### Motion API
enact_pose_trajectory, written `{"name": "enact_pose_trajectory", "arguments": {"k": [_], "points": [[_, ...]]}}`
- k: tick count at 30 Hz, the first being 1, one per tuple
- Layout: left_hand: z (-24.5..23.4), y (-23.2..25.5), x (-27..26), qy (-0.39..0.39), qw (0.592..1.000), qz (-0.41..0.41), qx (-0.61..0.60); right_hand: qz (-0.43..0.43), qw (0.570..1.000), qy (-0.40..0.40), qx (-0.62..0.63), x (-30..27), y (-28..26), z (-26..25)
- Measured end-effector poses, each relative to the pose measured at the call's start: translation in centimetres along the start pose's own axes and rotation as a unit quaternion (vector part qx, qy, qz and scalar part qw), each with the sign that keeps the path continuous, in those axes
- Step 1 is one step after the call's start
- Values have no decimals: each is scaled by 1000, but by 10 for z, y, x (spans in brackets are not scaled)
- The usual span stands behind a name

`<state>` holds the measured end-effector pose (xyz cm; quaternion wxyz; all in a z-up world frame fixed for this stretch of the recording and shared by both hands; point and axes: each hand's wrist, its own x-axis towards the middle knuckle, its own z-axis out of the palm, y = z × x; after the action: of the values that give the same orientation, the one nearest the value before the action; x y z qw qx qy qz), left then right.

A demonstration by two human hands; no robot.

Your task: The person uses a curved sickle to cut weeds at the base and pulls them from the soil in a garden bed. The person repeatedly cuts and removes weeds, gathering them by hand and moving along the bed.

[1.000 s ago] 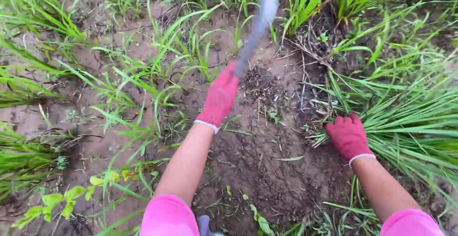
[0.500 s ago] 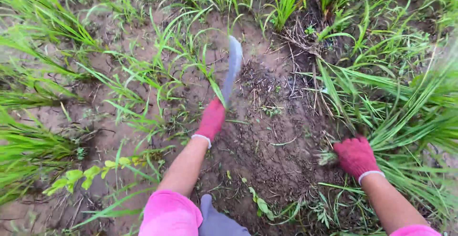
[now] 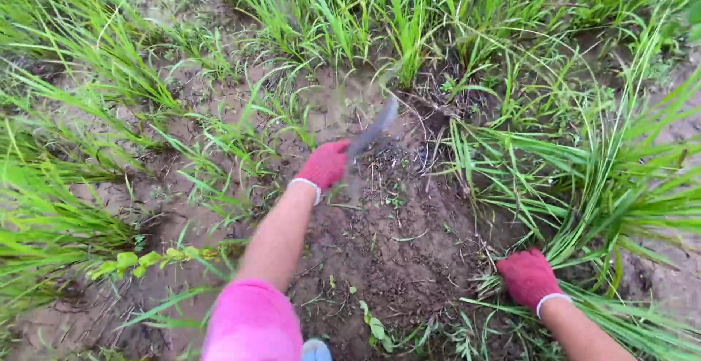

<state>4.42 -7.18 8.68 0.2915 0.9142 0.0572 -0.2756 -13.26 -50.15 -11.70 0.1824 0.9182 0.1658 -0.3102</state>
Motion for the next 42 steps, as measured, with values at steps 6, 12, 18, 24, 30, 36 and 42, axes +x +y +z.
{"name": "enact_pose_trajectory", "arguments": {"k": [6, 12, 18, 24, 30, 36, 42], "points": [[156, -8, 76, 310, 828, -51, -463, -40, 997, 60, 17, -6, 6, 0], [163, -30, 45, 3, 994, 54, -95, -132, 988, 56, 58, -19, -1, -38], [259, -70, 99, 186, 982, 14, -23, -127, 968, 208, 63, -18, -30, -133], [254, -72, 16, 58, 959, 122, -249, -73, 949, 302, 55, 36, -39, -243], [301, -129, -13, 60, 946, 10, -320, 82, 915, 376, 116, 136, 5, -282], [307, -131, -12, 74, 930, -62, -355, 222, 908, 174, 310, 204, 30, -211], [210, -55, -5, 161, 975, 52, -143, 243, 928, 150, 240, 251, 47, -158]]}}
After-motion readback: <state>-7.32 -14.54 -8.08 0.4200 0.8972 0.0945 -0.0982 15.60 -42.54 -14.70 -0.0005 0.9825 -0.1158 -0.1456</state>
